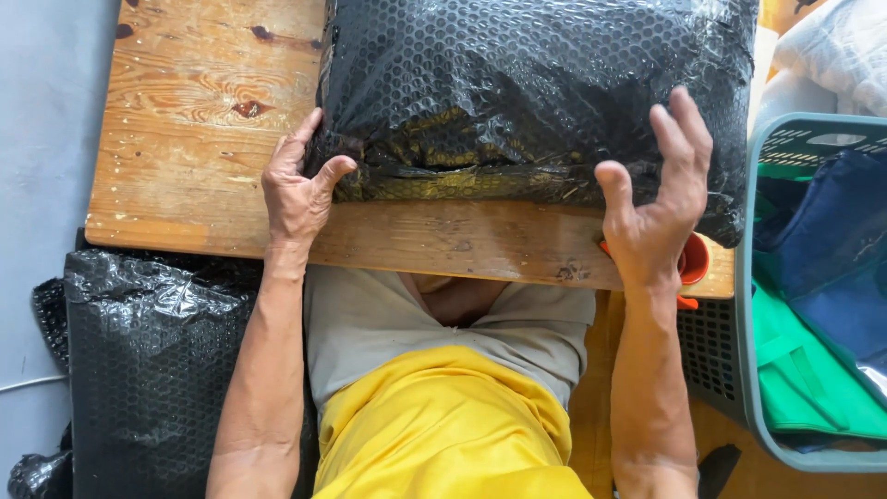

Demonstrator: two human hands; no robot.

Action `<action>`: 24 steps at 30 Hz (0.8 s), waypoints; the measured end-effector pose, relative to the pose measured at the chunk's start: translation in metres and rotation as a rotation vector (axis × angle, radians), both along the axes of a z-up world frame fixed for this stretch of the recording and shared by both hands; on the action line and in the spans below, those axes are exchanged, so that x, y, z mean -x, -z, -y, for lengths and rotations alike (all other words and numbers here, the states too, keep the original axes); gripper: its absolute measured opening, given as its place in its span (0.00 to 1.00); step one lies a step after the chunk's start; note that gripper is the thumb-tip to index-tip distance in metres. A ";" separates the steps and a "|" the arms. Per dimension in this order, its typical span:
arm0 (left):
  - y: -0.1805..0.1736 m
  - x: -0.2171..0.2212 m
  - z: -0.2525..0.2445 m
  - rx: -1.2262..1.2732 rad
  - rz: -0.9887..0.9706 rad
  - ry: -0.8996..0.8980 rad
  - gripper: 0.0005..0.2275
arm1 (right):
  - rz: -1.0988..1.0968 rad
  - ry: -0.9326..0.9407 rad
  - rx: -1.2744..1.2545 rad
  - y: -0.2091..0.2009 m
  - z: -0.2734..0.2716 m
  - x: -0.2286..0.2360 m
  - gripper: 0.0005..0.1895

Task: The person seals a large black bubble mailer on a wooden table. They repeatedly fold the edges, apply clear tape using a handheld dispenser, and press the tape down to secure the package.

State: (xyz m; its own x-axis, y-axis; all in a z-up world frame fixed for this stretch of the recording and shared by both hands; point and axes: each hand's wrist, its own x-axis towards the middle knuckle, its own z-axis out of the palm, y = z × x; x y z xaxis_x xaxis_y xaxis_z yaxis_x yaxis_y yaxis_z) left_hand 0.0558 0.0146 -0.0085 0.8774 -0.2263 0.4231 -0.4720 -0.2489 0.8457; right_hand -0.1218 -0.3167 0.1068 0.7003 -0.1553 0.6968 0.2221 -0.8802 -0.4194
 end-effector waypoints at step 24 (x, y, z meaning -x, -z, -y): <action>-0.033 0.032 0.053 -0.355 0.825 -0.015 0.16 | -0.235 0.374 0.206 0.090 0.023 0.104 0.30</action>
